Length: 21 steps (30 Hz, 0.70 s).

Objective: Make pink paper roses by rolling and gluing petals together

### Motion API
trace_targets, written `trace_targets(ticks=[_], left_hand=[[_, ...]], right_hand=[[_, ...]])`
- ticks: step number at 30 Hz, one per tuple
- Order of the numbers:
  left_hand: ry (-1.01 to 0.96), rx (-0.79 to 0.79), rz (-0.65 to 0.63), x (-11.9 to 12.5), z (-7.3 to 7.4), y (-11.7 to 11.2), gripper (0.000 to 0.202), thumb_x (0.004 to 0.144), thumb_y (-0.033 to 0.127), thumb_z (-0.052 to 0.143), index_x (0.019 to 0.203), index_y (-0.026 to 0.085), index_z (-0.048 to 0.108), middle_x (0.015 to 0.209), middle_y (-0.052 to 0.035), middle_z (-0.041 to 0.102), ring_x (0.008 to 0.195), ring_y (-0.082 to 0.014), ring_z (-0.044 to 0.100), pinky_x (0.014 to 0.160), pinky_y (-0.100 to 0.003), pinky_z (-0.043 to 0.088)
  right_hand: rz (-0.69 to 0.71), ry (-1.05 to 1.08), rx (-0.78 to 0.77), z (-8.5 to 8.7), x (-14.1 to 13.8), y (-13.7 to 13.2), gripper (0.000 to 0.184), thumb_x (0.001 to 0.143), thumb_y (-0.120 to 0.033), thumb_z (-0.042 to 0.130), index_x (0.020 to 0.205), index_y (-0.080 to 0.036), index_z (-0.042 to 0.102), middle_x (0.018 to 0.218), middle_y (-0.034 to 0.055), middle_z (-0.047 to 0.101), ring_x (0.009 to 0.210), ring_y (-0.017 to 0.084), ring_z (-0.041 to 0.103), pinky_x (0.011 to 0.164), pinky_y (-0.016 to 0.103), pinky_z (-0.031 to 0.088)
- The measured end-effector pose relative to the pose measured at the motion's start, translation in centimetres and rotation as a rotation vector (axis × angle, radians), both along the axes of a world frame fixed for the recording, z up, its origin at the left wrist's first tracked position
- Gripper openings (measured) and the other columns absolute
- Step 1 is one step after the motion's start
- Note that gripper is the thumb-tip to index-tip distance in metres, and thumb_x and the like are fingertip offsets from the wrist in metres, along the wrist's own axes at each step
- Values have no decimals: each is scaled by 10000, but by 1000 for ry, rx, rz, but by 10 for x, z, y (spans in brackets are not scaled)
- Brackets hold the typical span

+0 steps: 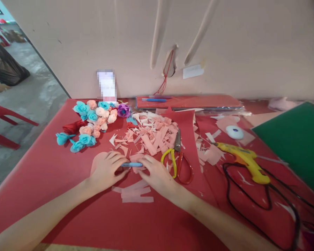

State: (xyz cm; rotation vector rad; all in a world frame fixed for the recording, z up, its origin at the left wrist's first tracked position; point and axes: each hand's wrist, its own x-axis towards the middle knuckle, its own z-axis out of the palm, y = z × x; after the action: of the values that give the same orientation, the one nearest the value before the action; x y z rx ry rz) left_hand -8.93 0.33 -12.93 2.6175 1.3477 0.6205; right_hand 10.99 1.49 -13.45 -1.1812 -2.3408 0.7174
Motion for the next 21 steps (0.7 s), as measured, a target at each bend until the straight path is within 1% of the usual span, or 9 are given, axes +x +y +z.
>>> trace_targets(ticks=[4,6,9,13,17,21], left_hand=[[-13,-24,-9,0,0,0,134,796,252,554,900,172,582,890,-32,644,859,-190,530,749,-304,408],[-22,-35,-18,0,-1,0,146,800,264,551,907,167,578,889,-35,640,862,-192,527,758,-311,412],[-33,-47,-28,-2,-2,-2,138,815,238,529,921,163,573,897,-39,637,870,-191,524,767,-316,416],[-43,-56,-31,-4,-5,-1,129,823,216,519,931,165,568,911,-40,633,872,-183,526,769,-309,425],[-46,-58,-37,-4,-7,1,130,833,221,517,944,171,564,919,-40,632,875,-179,530,771,-304,432],[-53,-47,-30,-1,-6,1,124,828,225,535,935,171,566,917,-39,638,862,-180,536,768,-306,433]], right_hand=[[-15,-9,-13,-2,0,0,168,806,-212,549,963,-179,601,917,63,625,843,191,620,701,293,498],[-13,-15,-22,-1,0,0,148,807,-195,549,943,-178,604,909,62,627,828,191,622,698,297,499],[2,-11,-31,1,0,1,126,815,-154,529,904,-184,613,895,52,631,819,180,623,704,292,499],[19,7,-34,3,0,2,136,815,-117,525,885,-185,619,916,49,635,845,173,617,735,289,497],[35,25,-33,5,0,1,146,819,-110,530,911,-181,618,955,48,640,884,170,612,786,291,489],[39,29,-24,4,0,0,128,819,-115,530,867,-190,622,917,39,641,859,166,613,771,291,494]])
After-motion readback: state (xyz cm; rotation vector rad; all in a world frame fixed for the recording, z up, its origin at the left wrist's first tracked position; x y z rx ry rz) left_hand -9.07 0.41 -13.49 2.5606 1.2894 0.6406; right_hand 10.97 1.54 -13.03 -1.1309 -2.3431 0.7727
